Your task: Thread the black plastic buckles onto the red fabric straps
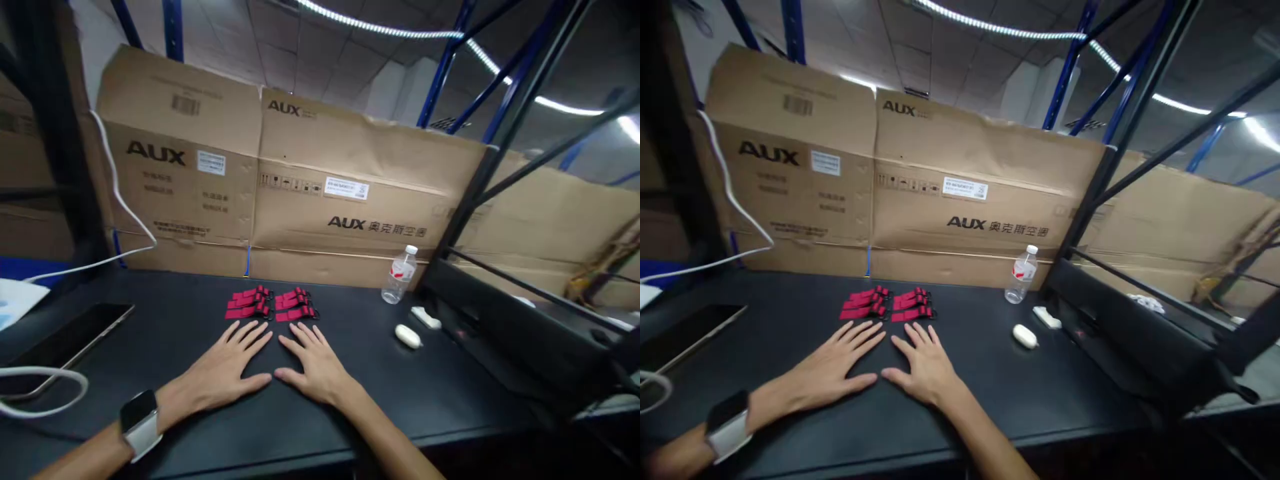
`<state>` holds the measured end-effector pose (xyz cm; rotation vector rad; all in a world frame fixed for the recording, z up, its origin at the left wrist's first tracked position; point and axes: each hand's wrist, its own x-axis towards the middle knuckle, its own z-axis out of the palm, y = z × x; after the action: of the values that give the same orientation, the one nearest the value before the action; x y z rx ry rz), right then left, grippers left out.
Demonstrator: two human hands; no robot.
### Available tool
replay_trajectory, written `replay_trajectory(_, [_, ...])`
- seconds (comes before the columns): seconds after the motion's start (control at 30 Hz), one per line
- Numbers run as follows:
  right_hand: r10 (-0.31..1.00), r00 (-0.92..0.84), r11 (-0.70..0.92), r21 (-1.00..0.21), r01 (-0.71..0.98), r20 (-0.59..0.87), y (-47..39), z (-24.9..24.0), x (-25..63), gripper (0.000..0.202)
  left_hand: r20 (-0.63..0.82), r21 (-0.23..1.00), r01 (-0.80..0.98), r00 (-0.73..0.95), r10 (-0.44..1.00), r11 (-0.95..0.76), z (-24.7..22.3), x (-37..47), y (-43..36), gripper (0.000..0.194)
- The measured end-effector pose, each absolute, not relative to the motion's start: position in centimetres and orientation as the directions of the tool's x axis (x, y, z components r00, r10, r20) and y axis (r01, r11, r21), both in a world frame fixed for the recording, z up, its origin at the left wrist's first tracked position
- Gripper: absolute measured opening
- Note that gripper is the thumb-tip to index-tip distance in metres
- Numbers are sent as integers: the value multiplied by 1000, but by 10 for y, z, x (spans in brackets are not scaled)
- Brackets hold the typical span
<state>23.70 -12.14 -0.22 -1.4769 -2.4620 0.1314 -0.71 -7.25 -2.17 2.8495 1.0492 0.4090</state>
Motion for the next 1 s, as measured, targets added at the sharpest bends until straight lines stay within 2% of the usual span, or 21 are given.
replay_trajectory(0.1, [875,-469,484,-227,845,121,-122,0,237,70,183,149,616,751,634,-773,-22,-7,-73,75])
replay_trajectory(0.27, [874,-476,484,-229,844,92,-119,0,235,71,205,143,604,757,621,-784,-23,-5,-71,76])
replay_trajectory(1.0, [881,-457,474,-266,840,125,-118,-1,236,69,169,167,621,747,643,-766,-13,-5,-71,73])
